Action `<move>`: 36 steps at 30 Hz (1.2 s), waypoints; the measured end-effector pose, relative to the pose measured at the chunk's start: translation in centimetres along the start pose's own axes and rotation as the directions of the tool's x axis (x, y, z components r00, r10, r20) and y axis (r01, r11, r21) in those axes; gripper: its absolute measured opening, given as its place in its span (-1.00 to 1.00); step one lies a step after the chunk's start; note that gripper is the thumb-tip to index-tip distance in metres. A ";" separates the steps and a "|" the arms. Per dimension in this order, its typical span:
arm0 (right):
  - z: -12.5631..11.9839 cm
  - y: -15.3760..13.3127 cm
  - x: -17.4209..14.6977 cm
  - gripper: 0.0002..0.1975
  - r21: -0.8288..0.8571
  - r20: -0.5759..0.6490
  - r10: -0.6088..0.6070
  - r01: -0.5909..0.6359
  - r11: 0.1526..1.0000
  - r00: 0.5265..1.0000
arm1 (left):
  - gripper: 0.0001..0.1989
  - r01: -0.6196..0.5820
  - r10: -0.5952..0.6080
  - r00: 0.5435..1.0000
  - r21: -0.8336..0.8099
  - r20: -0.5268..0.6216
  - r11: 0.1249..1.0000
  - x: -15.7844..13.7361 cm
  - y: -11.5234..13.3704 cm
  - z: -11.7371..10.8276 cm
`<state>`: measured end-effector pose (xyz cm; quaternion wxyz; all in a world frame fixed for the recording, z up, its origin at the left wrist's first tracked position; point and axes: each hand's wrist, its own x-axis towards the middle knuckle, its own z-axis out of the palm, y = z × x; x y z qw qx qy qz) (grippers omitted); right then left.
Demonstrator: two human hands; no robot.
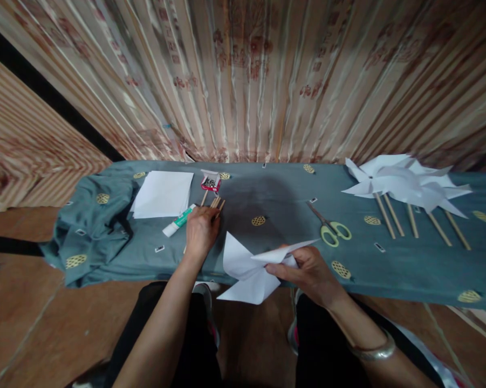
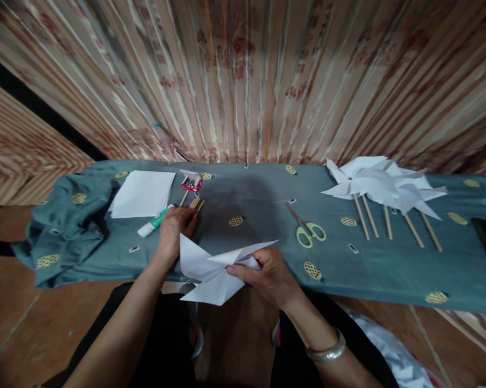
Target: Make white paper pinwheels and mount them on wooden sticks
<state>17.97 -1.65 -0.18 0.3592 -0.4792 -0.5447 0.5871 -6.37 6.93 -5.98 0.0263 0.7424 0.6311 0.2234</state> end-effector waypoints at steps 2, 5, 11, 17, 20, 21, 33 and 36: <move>0.0 -0.1 0.0 -0.80 0.007 -0.015 0.008 -0.008 1.000 1.000 | -0.79 0.016 -0.016 1.000 -0.042 -0.001 0.999 0.1 0.3 -0.1; -0.1 0.0 0.1 -0.78 0.012 -0.043 0.016 -0.015 1.000 0.999 | -0.77 0.038 -0.039 0.999 -0.119 -0.010 0.992 0.3 1.1 -0.4; -0.9 -0.7 -0.7 -0.82 -0.055 -0.146 -0.050 0.043 0.998 0.988 | -0.81 0.158 -0.210 0.977 -0.771 0.031 0.617 -0.1 5.7 -1.7; -1.4 -1.7 -2.5 -0.91 -0.135 -0.162 -0.237 0.216 0.967 0.958 | -0.63 0.527 -0.267 0.803 -0.844 0.532 -0.097 -1.5 9.4 -2.7; -1.3 -2.0 -2.9 -0.87 -0.229 -0.124 -0.377 0.344 0.911 0.918 | -0.61 0.582 -0.207 0.761 -0.788 0.615 -0.201 -2.0 9.9 -2.6; -1.3 -2.2 -3.0 -0.86 -0.275 -0.104 -0.434 0.393 0.877 0.895 | -0.62 0.594 -0.187 0.753 -0.773 0.631 -0.221 -2.1 10.0 -2.6; -1.6 -2.8 -3.4 -0.84 -0.568 -0.096 -0.687 0.527 0.633 0.721 | -0.72 0.674 -0.021 0.727 -0.719 0.686 -0.170 -3.3 12.2 -3.8; -1.7 -2.7 -3.4 -0.84 -0.585 -0.092 -0.701 0.531 0.613 0.708 | -0.74 0.666 -0.019 0.737 -0.730 0.676 -0.152 -3.4 12.3 -3.8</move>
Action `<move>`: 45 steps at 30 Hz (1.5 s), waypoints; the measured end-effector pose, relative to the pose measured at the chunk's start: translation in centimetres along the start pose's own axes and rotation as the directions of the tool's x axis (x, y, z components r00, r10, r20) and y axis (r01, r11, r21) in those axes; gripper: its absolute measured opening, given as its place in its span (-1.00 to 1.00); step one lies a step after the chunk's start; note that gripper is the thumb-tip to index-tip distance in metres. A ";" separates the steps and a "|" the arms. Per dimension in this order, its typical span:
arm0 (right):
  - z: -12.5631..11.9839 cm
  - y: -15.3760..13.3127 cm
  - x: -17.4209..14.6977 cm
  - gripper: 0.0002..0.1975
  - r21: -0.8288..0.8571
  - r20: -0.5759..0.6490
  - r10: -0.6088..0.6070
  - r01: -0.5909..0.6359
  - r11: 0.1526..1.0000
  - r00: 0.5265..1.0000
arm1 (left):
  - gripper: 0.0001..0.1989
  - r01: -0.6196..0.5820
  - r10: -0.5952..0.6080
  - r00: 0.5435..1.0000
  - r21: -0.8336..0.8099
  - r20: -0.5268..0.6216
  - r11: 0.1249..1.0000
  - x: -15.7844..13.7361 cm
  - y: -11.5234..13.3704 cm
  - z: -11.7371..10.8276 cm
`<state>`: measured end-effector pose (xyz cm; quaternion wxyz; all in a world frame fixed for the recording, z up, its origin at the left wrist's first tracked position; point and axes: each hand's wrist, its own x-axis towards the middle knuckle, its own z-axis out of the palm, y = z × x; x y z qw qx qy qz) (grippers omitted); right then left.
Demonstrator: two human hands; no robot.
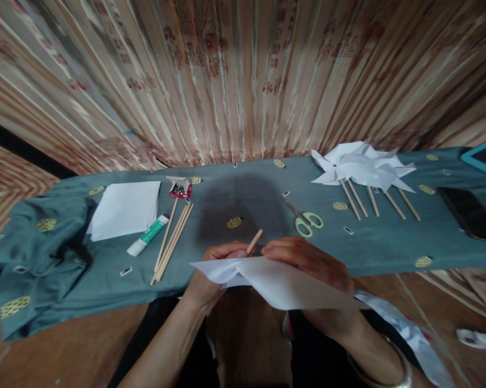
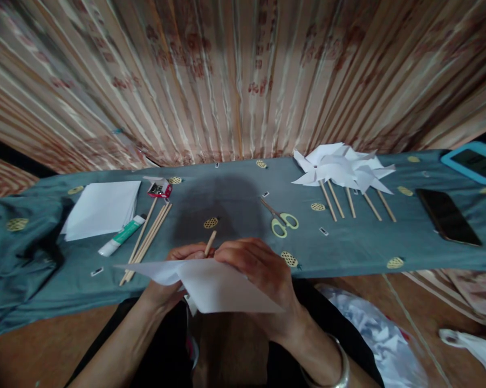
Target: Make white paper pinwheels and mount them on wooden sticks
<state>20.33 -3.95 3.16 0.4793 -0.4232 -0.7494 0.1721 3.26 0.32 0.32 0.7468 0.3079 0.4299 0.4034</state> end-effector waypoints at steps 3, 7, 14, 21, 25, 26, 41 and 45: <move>-0.1 0.1 0.0 -0.86 -0.021 0.003 -0.001 0.001 1.000 1.000 | -0.75 -0.003 0.003 1.000 0.014 0.014 1.000 0.0 -0.1 0.0; -0.1 0.3 -0.1 -0.86 -0.049 0.000 -0.010 0.010 0.999 1.000 | -0.74 -0.015 0.015 1.000 0.033 -0.002 0.999 -0.1 -0.2 0.1; -0.2 0.6 -0.2 -0.84 -0.098 0.006 -0.003 0.004 0.995 1.000 | -0.72 -0.052 0.059 0.995 0.095 -0.078 0.994 -0.3 -0.7 -0.4; -0.7 -0.1 0.2 -0.80 -0.176 -0.011 -0.065 0.062 0.982 0.998 | -0.76 -0.045 0.055 0.996 0.137 -0.069 0.989 -0.5 -1.0 -0.4; -0.8 -0.1 0.0 -0.74 -0.174 -0.001 -0.070 0.069 0.982 0.998 | -0.78 -0.064 0.068 0.997 0.119 -0.030 0.991 -0.5 -0.9 -0.2; -0.7 -0.1 0.0 -0.72 -0.172 0.000 -0.073 0.072 0.983 0.997 | -0.79 -0.065 0.068 0.997 0.128 -0.023 0.990 -0.5 -0.8 -0.2; -0.2 0.0 -0.2 -0.65 -0.173 -0.032 -0.102 0.095 0.980 0.994 | -0.80 -0.064 0.047 0.995 0.207 0.088 0.976 -0.3 -1.1 -1.2; -0.5 0.0 -0.2 -0.68 -0.173 0.011 -0.091 0.091 0.981 0.996 | -0.82 -0.092 0.069 0.992 0.227 0.109 0.969 -0.3 -0.8 -1.0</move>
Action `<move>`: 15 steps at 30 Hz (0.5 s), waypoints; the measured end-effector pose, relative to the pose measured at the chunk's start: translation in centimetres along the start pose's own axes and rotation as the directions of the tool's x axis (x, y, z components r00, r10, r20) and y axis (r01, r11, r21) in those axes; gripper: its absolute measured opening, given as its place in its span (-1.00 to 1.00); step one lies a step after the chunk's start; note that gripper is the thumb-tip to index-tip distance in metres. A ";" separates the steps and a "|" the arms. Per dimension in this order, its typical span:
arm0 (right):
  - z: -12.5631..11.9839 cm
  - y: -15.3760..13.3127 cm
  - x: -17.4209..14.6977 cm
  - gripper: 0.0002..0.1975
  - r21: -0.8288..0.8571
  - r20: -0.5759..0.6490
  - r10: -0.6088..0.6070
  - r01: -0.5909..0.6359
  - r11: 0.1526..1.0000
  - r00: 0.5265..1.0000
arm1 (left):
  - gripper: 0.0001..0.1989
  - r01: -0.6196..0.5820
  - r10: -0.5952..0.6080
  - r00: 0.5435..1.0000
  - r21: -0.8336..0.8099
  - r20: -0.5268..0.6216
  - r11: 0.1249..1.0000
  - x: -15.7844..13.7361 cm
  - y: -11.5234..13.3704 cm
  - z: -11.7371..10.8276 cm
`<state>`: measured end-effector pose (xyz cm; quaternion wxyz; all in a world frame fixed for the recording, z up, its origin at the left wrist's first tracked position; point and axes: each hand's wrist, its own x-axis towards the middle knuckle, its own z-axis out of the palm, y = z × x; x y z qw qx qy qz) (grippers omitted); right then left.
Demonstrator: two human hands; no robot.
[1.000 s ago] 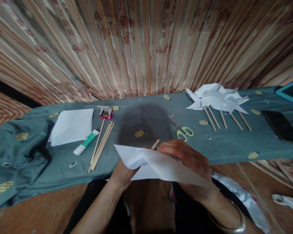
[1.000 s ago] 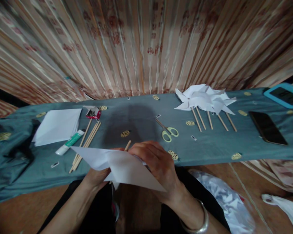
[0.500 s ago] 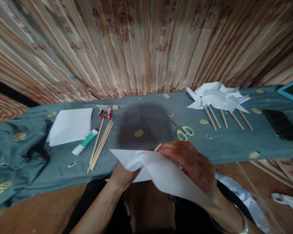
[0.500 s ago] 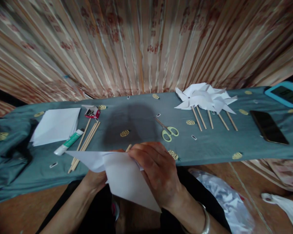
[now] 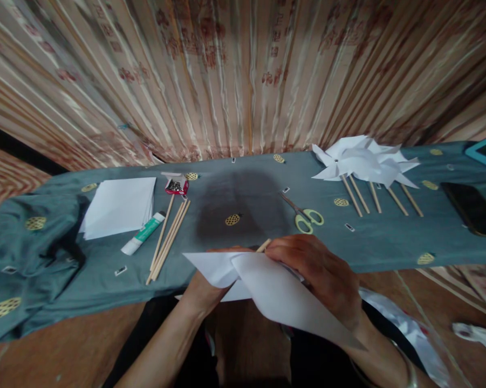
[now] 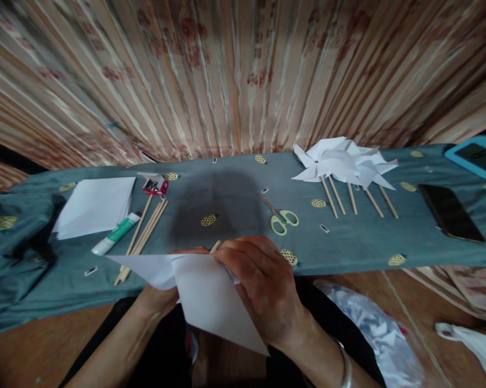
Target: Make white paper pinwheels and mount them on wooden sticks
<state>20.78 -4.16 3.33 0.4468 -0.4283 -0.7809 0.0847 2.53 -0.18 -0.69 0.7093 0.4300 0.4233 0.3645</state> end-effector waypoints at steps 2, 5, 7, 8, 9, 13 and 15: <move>-0.1 0.0 0.0 -0.71 -0.005 0.010 0.002 -0.002 1.000 1.000 | -0.85 -0.018 0.018 1.000 0.001 0.023 1.000 0.0 -0.1 -0.2; -0.2 0.0 0.0 -0.69 -0.004 0.013 0.006 -0.006 1.000 1.000 | -0.89 -0.041 0.040 0.997 0.008 0.060 0.999 0.1 -0.6 -0.7; -0.2 0.0 0.0 -0.67 0.002 0.016 0.003 -0.003 1.000 1.000 | -0.91 -0.049 0.047 0.996 0.023 0.074 0.999 0.1 -0.9 -1.0; -0.1 0.1 -0.1 -0.67 0.005 0.021 0.005 -0.005 1.000 1.000 | -0.91 -0.051 0.049 0.996 0.027 0.076 0.998 0.1 -1.0 -1.1; -0.1 0.1 -0.1 -0.69 0.008 0.025 0.008 -0.008 1.000 1.000 | -0.90 -0.054 0.052 0.996 0.027 0.074 0.998 0.1 -1.0 -1.1; 0.0 0.2 -0.1 -0.78 0.050 0.035 0.056 -0.058 0.997 0.998 | -0.84 -0.060 0.059 0.996 0.013 0.064 0.998 0.1 -0.5 -0.8; 0.1 0.2 -0.1 -0.81 0.090 0.039 0.109 -0.112 0.990 0.993 | -0.77 -0.055 0.054 0.996 0.010 0.066 0.998 0.1 0.0 -0.5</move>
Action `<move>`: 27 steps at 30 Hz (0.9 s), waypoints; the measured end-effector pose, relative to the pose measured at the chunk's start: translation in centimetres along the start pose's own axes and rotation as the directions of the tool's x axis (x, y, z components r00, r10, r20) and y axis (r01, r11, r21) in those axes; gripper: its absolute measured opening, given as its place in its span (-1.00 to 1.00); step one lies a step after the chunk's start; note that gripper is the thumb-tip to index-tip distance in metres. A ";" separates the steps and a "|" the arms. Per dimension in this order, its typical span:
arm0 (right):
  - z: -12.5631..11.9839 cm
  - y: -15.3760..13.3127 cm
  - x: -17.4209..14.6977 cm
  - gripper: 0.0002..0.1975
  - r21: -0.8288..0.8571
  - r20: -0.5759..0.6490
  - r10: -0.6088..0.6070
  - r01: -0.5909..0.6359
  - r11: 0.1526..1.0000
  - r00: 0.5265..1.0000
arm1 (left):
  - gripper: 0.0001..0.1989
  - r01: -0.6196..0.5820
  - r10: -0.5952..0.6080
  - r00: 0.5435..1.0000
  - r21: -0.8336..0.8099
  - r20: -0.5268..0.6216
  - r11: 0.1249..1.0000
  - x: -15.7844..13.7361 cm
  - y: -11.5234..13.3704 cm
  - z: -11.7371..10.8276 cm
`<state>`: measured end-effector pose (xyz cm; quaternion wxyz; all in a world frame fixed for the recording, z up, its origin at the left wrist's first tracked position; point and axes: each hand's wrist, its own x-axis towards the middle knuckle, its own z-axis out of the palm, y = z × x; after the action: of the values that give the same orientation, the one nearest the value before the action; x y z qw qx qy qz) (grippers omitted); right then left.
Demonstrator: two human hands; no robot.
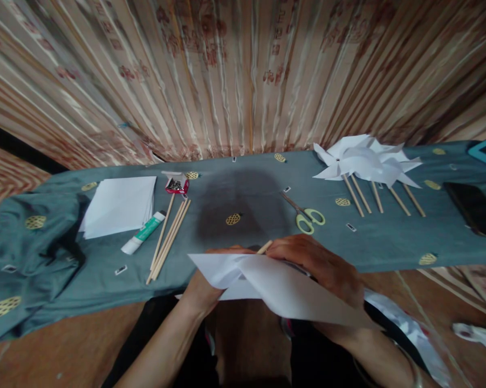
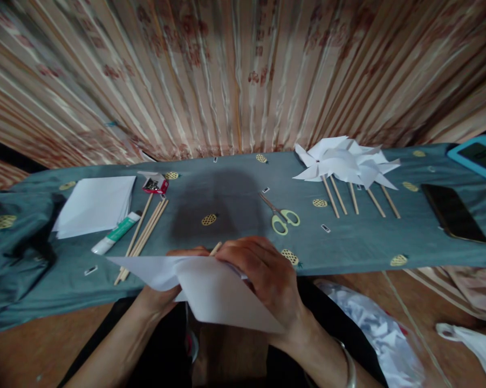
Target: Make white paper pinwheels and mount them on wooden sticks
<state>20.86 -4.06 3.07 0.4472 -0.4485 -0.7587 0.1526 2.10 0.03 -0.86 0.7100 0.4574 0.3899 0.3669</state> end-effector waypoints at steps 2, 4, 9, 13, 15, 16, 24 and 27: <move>0.1 0.0 0.0 -0.82 0.046 -0.006 0.048 -0.047 0.998 0.999 | -0.70 0.005 -0.005 1.000 0.001 0.008 1.000 -0.1 0.5 0.3; 0.2 0.0 -0.1 -0.81 0.092 -0.012 0.066 -0.065 0.994 0.998 | -0.64 0.012 -0.012 1.000 0.007 0.015 1.000 -0.1 0.8 0.4; 0.2 0.0 -0.1 -0.80 0.170 -0.011 0.081 -0.078 0.982 0.997 | -0.71 0.014 -0.013 1.000 -0.030 0.025 0.999 -0.2 0.8 0.3; 0.1 -0.1 0.1 -0.85 0.170 -0.011 0.095 -0.091 0.981 0.995 | -0.76 0.003 -0.001 1.000 -0.061 0.031 0.998 -0.2 0.5 0.2; 0.0 -0.1 0.1 -0.83 0.152 -0.014 0.079 -0.076 0.985 0.997 | -0.76 -0.003 0.005 1.000 -0.053 0.031 0.999 -0.2 0.4 0.2; 0.0 -0.1 0.1 -0.83 0.141 -0.012 0.069 -0.066 0.988 0.998 | -0.76 -0.006 0.008 0.999 -0.045 0.034 0.999 -0.2 0.4 0.2; 0.0 0.0 -0.1 -0.81 0.096 -0.009 0.045 -0.044 0.994 0.999 | -0.70 -0.041 0.039 0.996 0.026 0.077 0.999 -0.2 0.4 -0.1; 0.0 -0.1 -0.1 -0.82 0.104 0.001 0.076 -0.075 0.992 0.997 | -0.66 -0.040 0.038 0.997 0.033 0.069 0.999 -0.2 0.7 0.0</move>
<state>20.80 -4.19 3.10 0.4649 -0.4531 -0.7316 0.2083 1.95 0.05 -0.20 0.7076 0.4893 0.3626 0.3583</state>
